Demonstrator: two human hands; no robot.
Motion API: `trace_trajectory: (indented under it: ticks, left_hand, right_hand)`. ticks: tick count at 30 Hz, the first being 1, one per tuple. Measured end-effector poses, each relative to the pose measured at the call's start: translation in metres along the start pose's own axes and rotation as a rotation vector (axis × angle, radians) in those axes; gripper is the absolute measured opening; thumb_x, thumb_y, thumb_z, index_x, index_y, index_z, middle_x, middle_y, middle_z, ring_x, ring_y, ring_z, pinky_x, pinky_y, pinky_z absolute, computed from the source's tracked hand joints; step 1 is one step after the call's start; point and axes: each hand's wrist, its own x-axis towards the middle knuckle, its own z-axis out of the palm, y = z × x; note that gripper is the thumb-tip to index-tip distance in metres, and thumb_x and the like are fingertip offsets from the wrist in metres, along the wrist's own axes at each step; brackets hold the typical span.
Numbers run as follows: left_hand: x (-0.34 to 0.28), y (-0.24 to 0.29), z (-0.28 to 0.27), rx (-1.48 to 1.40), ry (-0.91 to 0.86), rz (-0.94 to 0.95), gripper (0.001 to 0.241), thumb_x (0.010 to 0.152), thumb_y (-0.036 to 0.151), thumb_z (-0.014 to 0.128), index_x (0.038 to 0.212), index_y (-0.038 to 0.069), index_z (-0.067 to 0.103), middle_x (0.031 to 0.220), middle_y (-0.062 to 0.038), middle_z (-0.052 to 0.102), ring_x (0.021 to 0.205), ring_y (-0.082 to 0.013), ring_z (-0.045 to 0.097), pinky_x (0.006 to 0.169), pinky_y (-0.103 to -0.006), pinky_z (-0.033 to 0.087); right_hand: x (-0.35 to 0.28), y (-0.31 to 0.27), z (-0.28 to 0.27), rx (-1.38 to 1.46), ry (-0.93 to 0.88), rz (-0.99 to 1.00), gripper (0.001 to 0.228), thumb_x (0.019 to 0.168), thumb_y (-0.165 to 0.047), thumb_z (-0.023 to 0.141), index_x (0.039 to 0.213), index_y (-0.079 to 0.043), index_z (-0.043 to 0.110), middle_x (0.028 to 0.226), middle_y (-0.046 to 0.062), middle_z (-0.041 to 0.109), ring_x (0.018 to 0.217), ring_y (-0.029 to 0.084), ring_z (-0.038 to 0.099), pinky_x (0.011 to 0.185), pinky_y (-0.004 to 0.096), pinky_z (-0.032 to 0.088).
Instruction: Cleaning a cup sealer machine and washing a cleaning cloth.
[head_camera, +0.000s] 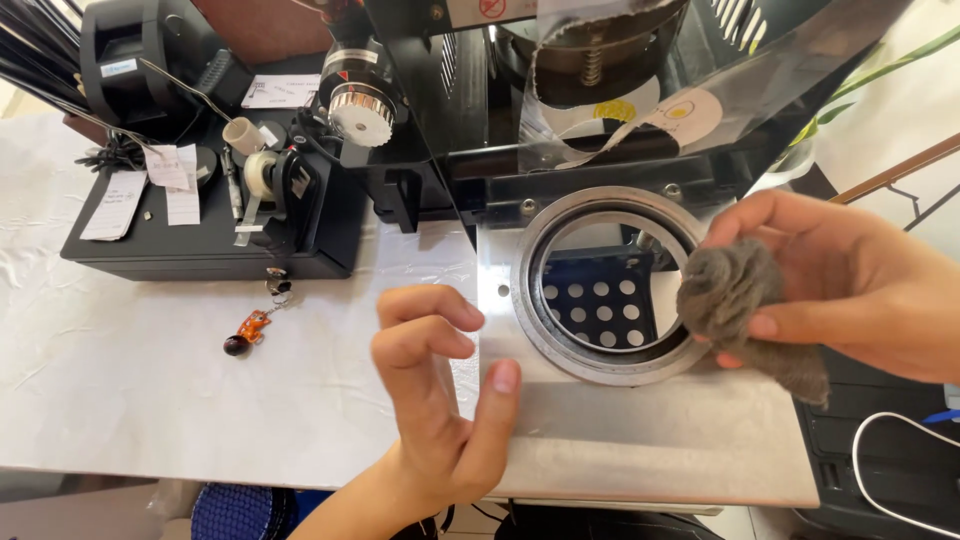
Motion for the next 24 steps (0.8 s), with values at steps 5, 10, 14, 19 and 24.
trace_trajectory:
  ticks: [5, 10, 14, 19, 24]
  left_hand:
    - [0.006, 0.005, 0.006, -0.025, -0.177, -0.022, 0.030, 0.098, -0.005, 0.063, 0.119, 0.007, 0.046, 0.123, -0.012, 0.053, 0.105, -0.0180, 0.053, 0.094, -0.0286, 0.047]
    - [0.020, 0.021, 0.012, -0.009, -0.333, -0.040, 0.026, 0.101, -0.003, 0.068, 0.123, 0.006, 0.057, 0.120, -0.007, 0.060, 0.113, -0.0209, 0.060, 0.098, -0.0300, 0.051]
    - [0.032, 0.030, 0.011, 0.012, -0.426, -0.036, 0.035, 0.099, 0.000, 0.072, 0.131, 0.012, 0.066, 0.125, -0.007, 0.059, 0.116, -0.0221, 0.060, 0.100, -0.0313, 0.051]
    - [0.029, 0.026, 0.009, 0.017, -0.398, -0.112, 0.031, 0.096, 0.004, 0.077, 0.124, 0.013, 0.067, 0.129, -0.008, 0.058, 0.118, -0.0234, 0.061, 0.099, -0.0304, 0.052]
    - [0.033, 0.023, 0.006, 0.032, -0.366, -0.134, 0.033, 0.094, 0.008, 0.079, 0.121, 0.009, 0.061, 0.133, -0.013, 0.054, 0.124, -0.0260, 0.060, 0.107, -0.0341, 0.052]
  right_hand:
    - [-0.002, -0.011, 0.033, 0.018, -0.113, -0.068, 0.046, 0.089, 0.013, 0.069, 0.132, 0.004, 0.054, 0.119, 0.021, 0.066, 0.106, 0.030, 0.073, 0.084, 0.049, 0.067]
    - [0.004, -0.018, 0.063, 0.163, -0.267, -0.056, 0.043, 0.093, 0.008, 0.068, 0.132, 0.003, 0.049, 0.122, 0.019, 0.063, 0.109, 0.030, 0.071, 0.090, 0.045, 0.060]
    - [0.004, -0.004, 0.065, 0.292, -0.292, 0.100, 0.044, 0.097, 0.000, 0.067, 0.136, 0.005, 0.047, 0.125, 0.022, 0.065, 0.112, 0.031, 0.069, 0.092, 0.050, 0.062]
    - [0.002, 0.004, 0.064, 0.350, -0.223, 0.159, 0.053, 0.098, -0.009, 0.068, 0.145, 0.000, 0.043, 0.129, 0.024, 0.064, 0.110, 0.032, 0.069, 0.090, 0.047, 0.060]
    - [-0.007, 0.012, 0.036, 0.151, -0.115, 0.091, 0.057, 0.095, -0.013, 0.074, 0.143, 0.000, 0.047, 0.128, 0.025, 0.064, 0.103, 0.031, 0.068, 0.087, 0.045, 0.060]
